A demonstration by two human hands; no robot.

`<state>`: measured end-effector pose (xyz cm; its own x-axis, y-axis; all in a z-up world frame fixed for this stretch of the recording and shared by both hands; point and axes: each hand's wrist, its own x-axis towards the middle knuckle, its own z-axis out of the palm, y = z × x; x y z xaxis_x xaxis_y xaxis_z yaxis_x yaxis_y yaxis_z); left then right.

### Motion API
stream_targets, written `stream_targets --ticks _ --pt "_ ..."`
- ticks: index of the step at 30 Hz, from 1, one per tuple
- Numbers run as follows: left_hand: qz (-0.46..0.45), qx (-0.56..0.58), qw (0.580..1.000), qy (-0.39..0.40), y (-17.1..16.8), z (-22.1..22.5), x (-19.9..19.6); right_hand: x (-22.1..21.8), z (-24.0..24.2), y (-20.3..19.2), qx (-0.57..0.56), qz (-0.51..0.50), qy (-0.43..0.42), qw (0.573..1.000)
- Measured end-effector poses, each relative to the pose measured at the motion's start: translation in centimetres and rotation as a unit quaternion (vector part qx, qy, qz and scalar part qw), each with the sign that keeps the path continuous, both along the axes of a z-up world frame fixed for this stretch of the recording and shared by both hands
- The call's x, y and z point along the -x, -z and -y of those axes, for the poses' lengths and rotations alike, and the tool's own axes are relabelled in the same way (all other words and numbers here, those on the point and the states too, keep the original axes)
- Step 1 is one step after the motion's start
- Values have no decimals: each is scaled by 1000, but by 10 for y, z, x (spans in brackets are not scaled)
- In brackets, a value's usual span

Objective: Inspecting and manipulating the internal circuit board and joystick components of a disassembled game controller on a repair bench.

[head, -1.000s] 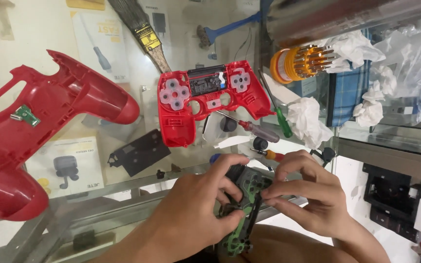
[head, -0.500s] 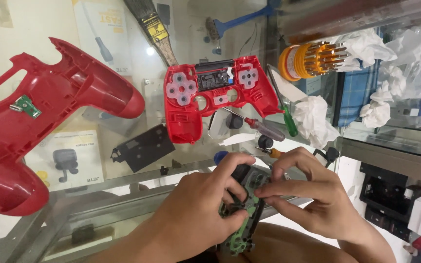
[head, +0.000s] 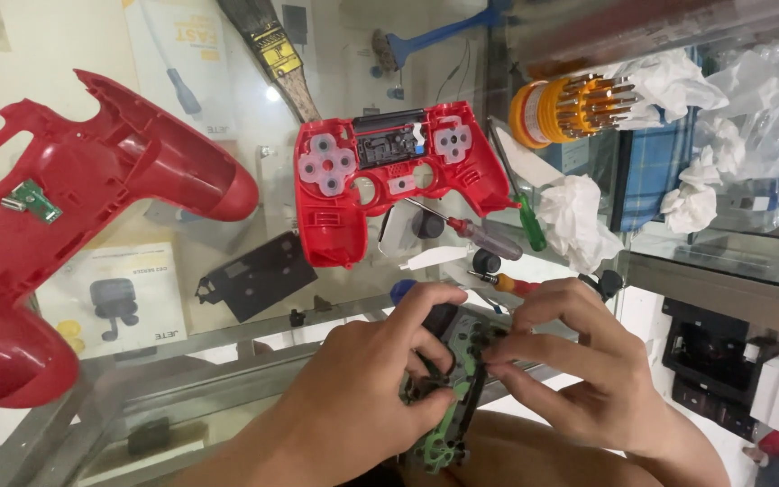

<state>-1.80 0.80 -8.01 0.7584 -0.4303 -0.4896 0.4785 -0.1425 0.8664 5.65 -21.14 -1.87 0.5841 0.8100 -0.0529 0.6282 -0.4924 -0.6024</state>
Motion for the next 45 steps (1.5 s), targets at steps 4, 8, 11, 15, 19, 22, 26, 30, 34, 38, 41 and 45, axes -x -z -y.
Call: stream_targets --ticks 4,8,11,15,19,22,26,30,34,38,41,45 --pt "4 6 1000 10 2 -1 0 2 -3 -3 7 45 -21 999" --pt "24 7 1000 1 3 0 0 1 -9 -7 22 92 -69 993" --pt "31 14 999 -8 5 1 2 2 -11 -7 25 112 -89 989" --pt "48 7 999 -18 5 0 3 3 -11 -4 17 115 -85 990" --pt "31 19 999 -11 3 -1 2 5 -9 -7 28 111 -80 990" --pt "37 15 999 -16 4 0 2 6 -8 -6 40 125 -87 987" --pt "34 11 999 -12 5 0 2 5 -9 -7 34 112 -70 991" --pt "14 7 1000 5 1 -2 -2 6 -7 -13 52 79 -41 995" --pt "11 12 1000 3 1 -2 -2 5 -6 -14 61 81 -26 994" --pt "2 5 1000 11 1 0 -3 -3 -4 -10 42 83 -81 992" --pt "10 0 1000 1 3 1 -1 -6 -6 -8 29 78 -86 993" --pt "16 2 1000 -10 4 1 0 -8 -4 -5 21 79 -95 992"
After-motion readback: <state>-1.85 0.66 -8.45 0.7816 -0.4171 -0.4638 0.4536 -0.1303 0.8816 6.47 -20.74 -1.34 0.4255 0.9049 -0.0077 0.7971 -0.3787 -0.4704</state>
